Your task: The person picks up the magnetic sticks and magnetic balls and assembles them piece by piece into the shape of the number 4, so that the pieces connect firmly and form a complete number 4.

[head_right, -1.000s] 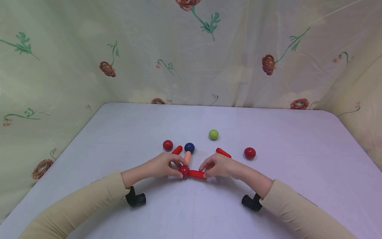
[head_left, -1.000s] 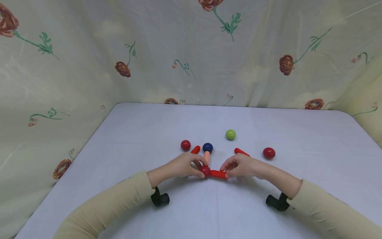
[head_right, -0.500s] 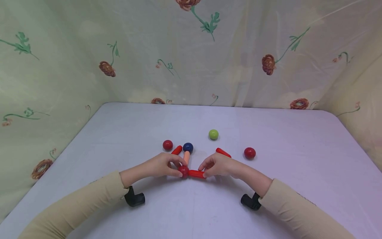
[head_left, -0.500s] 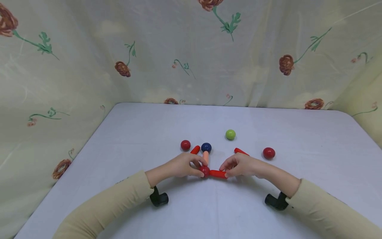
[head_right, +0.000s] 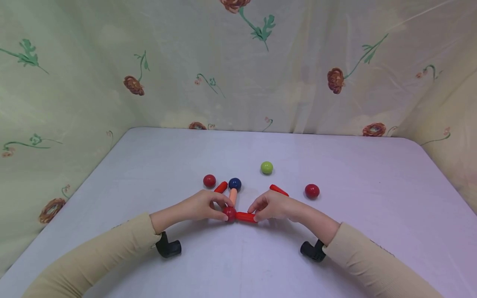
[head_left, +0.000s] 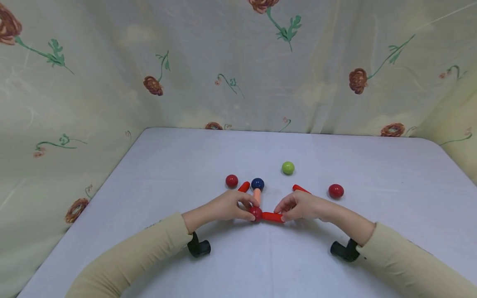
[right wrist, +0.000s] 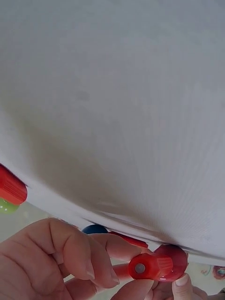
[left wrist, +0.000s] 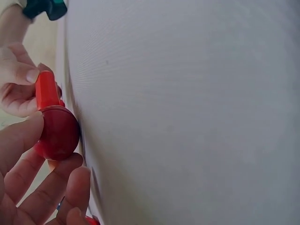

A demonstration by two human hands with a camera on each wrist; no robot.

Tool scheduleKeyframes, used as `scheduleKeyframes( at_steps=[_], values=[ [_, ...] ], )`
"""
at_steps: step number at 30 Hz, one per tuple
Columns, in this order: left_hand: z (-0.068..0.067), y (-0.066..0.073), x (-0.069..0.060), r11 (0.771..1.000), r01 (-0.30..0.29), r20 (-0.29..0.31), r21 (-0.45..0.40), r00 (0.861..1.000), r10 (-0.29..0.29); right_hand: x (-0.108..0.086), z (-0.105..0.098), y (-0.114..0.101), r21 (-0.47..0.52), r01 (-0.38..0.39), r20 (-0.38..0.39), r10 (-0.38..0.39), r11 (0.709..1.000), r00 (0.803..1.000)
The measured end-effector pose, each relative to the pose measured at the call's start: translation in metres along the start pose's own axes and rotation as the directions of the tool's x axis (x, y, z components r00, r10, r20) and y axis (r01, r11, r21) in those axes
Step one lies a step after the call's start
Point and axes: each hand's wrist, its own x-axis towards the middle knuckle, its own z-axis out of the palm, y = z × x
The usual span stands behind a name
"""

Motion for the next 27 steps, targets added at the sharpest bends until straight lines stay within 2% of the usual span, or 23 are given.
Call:
scheduleKeyframes(
  at_steps=[14, 17, 22, 27],
  values=[
    [0.001, 0.004, -0.002, 1.0, 0.012, -0.017, 0.019, 1.0, -0.011, -0.005, -0.003, -0.002, -0.006, 0.022, 0.002, -0.022, 1.0, 1.0],
    [0.002, 0.005, -0.002, 1.0, 0.015, -0.024, 0.023, 1.0, -0.015, -0.011, -0.015, -0.006, -0.023, 0.036, -0.024, -0.037, 0.999, 0.999],
    [0.003, 0.005, -0.003, 0.999, 0.033, -0.032, 0.019, 0.999, -0.032, -0.028, -0.049, -0.009, -0.053, 0.029, -0.126, -0.035, 0.998, 0.991],
    [0.004, 0.004, -0.002, 0.999, 0.04, -0.034, 0.022, 0.999, -0.039, -0.044, -0.077, 0.01, -0.097, 0.011, -0.229, -0.033, 0.995, 0.973]
  ],
)
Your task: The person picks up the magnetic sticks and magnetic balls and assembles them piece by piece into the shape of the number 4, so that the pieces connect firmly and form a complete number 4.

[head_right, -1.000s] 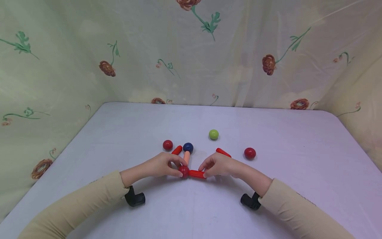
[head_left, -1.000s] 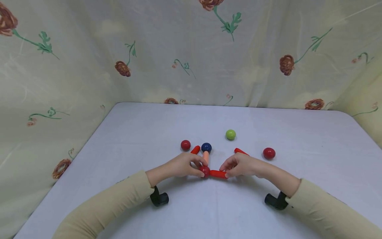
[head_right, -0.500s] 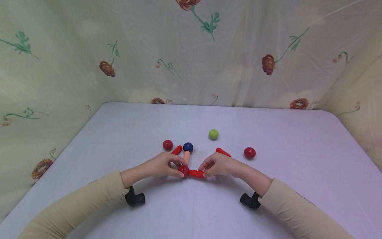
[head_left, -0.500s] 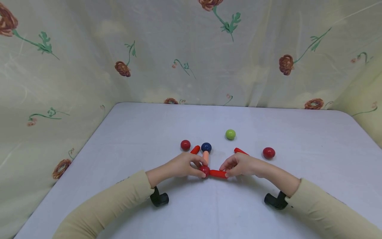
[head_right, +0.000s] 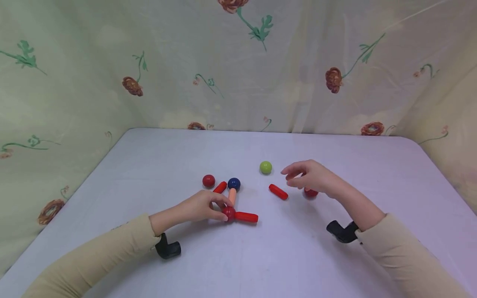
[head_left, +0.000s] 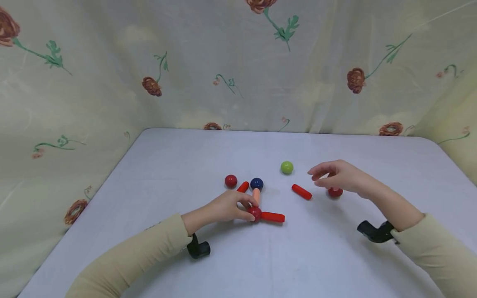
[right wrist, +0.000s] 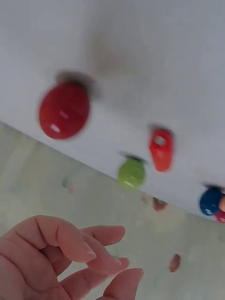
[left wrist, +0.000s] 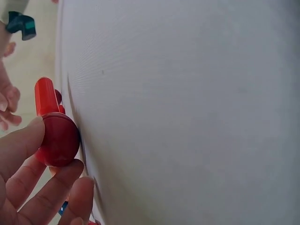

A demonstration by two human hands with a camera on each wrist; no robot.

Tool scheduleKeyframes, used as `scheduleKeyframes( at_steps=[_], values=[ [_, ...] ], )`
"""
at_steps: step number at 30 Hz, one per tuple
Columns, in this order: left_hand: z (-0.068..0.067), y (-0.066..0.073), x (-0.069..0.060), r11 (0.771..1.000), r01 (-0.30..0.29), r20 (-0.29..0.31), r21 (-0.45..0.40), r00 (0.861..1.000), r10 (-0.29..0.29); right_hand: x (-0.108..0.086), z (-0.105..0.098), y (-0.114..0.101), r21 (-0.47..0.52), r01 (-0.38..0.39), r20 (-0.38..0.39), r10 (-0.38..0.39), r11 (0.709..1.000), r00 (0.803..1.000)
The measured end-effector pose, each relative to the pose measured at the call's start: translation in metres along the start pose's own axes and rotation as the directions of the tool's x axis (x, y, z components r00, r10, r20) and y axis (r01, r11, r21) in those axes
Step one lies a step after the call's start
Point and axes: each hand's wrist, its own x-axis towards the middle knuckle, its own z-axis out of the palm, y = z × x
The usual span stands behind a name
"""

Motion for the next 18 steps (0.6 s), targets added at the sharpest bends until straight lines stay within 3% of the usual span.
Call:
scheduleKeyframes(
  at_steps=[5, 10, 18],
  values=[
    [0.0, 0.001, 0.0, 1.0, -0.003, 0.004, 0.002, 1.0, 0.003, -0.004, -0.013, 0.033, -0.037, -0.023, -0.05, 0.021, 0.999, 0.999],
    [-0.001, 0.001, 0.0, 1.0, -0.001, 0.003, 0.007, 1.0, 0.001, -0.004, -0.015, 0.06, -0.001, -0.074, -0.034, 0.074, 0.997, 0.997],
    [-0.001, 0.002, 0.0, 1.0, 0.008, 0.007, 0.009, 1.0, -0.008, 0.001, -0.013, 0.079, 0.056, -0.136, 0.013, 0.135, 0.989, 0.991]
  ],
)
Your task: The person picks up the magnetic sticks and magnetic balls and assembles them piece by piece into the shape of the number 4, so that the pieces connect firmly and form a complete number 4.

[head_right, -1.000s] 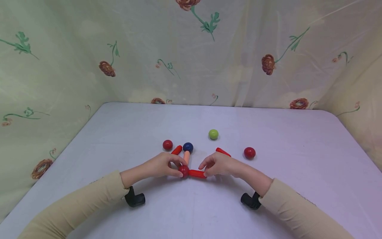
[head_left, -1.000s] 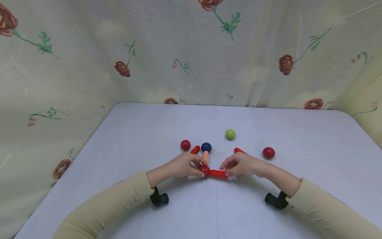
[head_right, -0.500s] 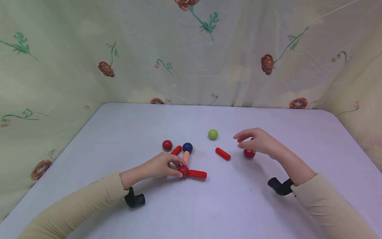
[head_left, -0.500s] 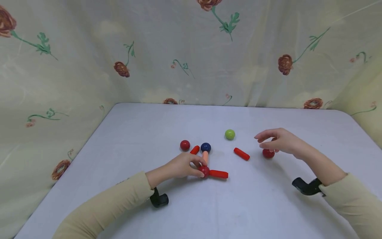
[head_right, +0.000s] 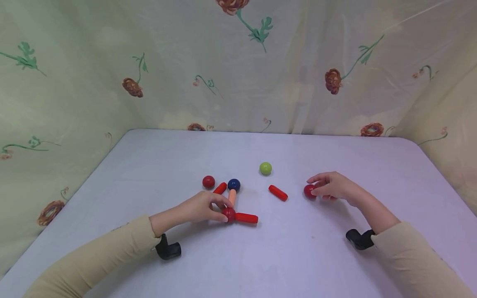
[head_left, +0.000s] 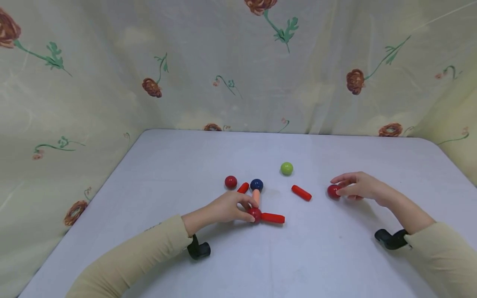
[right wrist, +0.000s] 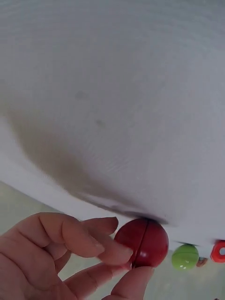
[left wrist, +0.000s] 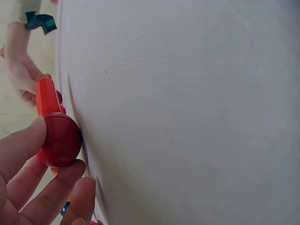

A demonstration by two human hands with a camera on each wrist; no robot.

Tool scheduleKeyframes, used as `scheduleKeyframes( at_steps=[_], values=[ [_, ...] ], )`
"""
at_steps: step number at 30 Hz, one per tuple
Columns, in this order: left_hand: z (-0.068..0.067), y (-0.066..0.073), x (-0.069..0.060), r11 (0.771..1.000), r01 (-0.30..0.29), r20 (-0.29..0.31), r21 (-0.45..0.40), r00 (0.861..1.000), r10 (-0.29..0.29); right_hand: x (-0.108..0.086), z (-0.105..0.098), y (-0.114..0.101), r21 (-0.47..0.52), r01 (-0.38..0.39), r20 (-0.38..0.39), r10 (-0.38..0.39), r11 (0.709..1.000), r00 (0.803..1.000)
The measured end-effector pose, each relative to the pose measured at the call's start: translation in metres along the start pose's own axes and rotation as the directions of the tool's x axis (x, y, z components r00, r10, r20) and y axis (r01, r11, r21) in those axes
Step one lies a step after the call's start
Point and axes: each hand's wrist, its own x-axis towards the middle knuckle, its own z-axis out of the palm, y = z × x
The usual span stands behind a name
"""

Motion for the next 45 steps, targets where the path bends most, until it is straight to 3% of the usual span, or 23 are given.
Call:
scheduleKeyframes(
  at_steps=[20, 45],
  values=[
    [0.001, -0.001, 0.001, 1.0, 0.001, -0.011, 0.008, 1.0, -0.001, 0.002, 0.006, 0.001, -0.021, -0.02, 0.003, 0.02, 1.0, 1.0],
    [0.0, -0.001, -0.001, 1.0, 0.012, -0.001, -0.005, 1.0, -0.012, -0.016, 0.032, -0.028, 0.016, 0.017, 0.03, -0.017, 1.0, 0.999]
  ],
)
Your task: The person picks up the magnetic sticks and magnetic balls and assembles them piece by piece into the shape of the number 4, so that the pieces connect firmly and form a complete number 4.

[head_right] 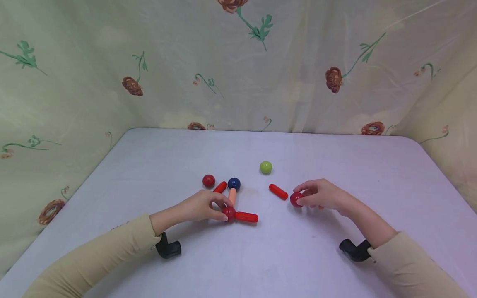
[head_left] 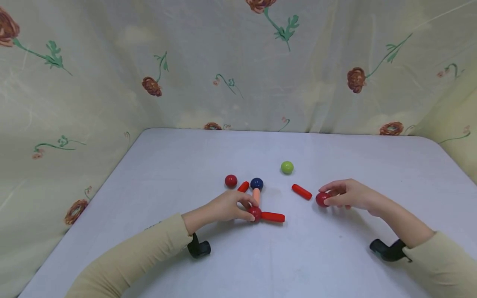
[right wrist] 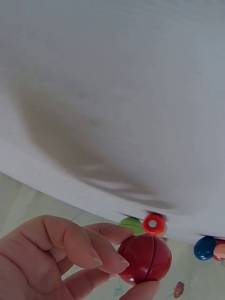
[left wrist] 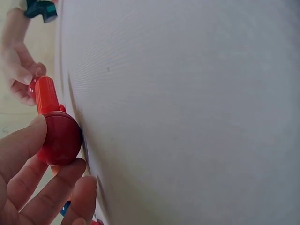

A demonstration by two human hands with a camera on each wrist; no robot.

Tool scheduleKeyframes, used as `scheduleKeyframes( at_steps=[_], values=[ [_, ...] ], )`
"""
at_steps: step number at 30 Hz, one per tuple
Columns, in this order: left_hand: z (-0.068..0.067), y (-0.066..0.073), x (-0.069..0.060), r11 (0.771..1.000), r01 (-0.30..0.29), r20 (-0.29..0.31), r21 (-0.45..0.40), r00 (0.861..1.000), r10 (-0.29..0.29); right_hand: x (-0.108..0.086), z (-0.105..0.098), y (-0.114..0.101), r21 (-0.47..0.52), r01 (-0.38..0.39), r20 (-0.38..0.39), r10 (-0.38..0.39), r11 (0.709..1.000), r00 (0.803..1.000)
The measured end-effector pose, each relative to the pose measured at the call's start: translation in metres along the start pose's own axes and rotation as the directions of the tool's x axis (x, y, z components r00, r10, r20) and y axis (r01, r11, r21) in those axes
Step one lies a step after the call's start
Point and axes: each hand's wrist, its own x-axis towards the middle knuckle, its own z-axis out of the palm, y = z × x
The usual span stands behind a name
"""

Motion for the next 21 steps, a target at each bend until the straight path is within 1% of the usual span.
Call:
scheduleKeyframes(
  at_steps=[8, 12, 16, 21],
  values=[
    [0.0, 0.0, 0.0, 1.0, -0.003, -0.002, -0.005, 1.0, 0.003, 0.001, 0.014, -0.015, 0.025, 0.014, 0.035, -0.015, 1.0, 0.999],
    [0.0, -0.001, 0.0, 1.0, -0.008, -0.002, 0.003, 1.0, 0.008, 0.002, 0.022, -0.023, 0.021, 0.031, 0.052, -0.032, 0.999, 0.998],
    [0.0, 0.0, 0.0, 1.0, -0.015, 0.0, 0.012, 1.0, 0.015, 0.004, 0.029, -0.028, 0.015, 0.027, 0.057, -0.028, 1.0, 0.998],
    [0.0, -0.001, 0.0, 1.0, -0.018, -0.001, 0.011, 1.0, 0.018, 0.005, 0.036, -0.031, 0.007, 0.048, 0.071, -0.048, 0.999, 0.996]
  ],
)
